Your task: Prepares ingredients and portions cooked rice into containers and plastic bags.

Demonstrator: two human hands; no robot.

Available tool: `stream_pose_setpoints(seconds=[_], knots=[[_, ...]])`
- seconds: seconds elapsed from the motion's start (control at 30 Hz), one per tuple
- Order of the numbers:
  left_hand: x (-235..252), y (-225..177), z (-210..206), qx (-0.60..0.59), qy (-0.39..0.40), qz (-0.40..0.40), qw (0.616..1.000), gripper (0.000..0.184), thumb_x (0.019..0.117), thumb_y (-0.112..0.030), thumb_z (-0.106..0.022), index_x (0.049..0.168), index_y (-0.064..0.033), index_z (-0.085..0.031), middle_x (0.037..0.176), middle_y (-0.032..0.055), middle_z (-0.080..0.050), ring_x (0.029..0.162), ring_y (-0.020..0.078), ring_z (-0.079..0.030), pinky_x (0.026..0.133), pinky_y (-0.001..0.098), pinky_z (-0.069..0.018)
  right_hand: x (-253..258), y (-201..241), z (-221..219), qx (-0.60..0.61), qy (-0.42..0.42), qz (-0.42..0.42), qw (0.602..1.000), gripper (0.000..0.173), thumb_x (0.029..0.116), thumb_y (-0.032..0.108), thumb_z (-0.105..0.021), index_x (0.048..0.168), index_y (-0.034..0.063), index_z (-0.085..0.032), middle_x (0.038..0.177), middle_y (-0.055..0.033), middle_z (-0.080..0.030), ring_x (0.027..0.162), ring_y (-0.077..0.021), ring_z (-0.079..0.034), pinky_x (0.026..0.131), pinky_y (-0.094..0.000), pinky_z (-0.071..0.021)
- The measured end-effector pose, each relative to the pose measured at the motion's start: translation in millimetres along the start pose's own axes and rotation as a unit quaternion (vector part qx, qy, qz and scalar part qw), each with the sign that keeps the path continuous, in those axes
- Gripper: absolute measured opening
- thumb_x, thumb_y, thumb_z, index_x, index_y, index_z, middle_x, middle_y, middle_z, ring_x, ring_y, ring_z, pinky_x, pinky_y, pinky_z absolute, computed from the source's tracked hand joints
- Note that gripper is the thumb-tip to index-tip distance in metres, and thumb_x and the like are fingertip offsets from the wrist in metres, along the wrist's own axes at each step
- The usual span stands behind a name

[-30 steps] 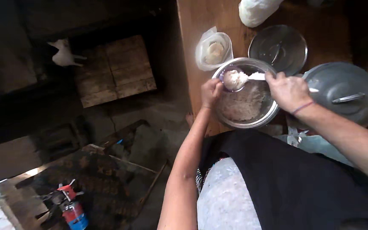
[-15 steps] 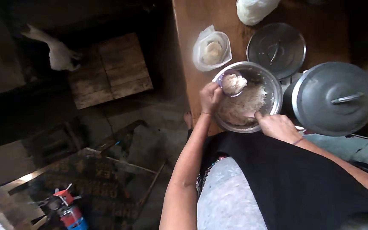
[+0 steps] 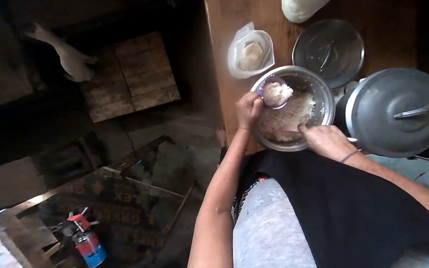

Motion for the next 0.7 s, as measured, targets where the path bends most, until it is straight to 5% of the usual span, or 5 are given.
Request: stream_pose_setpoints(seconds=[0.27, 0.5, 0.7], knots=[[2.3, -4.0, 1.1, 0.004, 0.004, -0.001, 1.0, 0.039, 0.0958, -0.016, -0.044, 0.062, -0.001, -0.057, 0.062, 0.008, -0.057, 0.064, 0.0134, -0.059, 0.063, 0.0265, -0.0477, 37.9, -6.5, 10.3, 0.012, 0.088, 0.023, 0.996, 0.027, 0.1058, 0.018, -0.052, 0.127, 0.0059, -0.064, 0.106, -0.0246, -0.07, 0.105, -0.0461, -0.067, 0.088, -0.0632, -0.0499], [-1.7, -5.0, 2.5, 0.005, -0.01, -0.002, 1.0, 0.039, 0.0953, -0.016, -0.044, 0.062, -0.0014, -0.057, 0.061, 0.0072, -0.055, 0.063, 0.0131, -0.058, 0.062, 0.0263, -0.0467, 35.7, 2.2, 22.6, 0.051, -0.092, -0.082, 0.991, 0.031, 0.1007, 0.002, -0.054, 0.131, -0.0019, -0.057, 0.098, -0.0319, -0.067, 0.092, -0.0545, -0.067, 0.073, -0.0658, -0.0513], [-1.3, -3.4, 1.1, 0.008, -0.016, 0.004, 1.0, 0.037, 0.094, -0.015, -0.045, 0.061, -0.0023, -0.055, 0.059, 0.0055, -0.052, 0.06, 0.0117, -0.056, 0.059, 0.0256, -0.0452, 25.8, 17.8, -0.6, 0.036, -0.067, 0.017, 0.997, 0.029, 0.1048, 0.004, -0.049, 0.132, -0.002, -0.057, 0.096, -0.0301, -0.066, 0.089, -0.0517, -0.068, 0.074, -0.0615, -0.0532]])
Point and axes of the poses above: each hand's wrist, its own x-axis towards the middle knuckle, its own z-axis out of the back of the hand, y = z × x, the point moved 2 cm from there along x, towards the middle knuckle
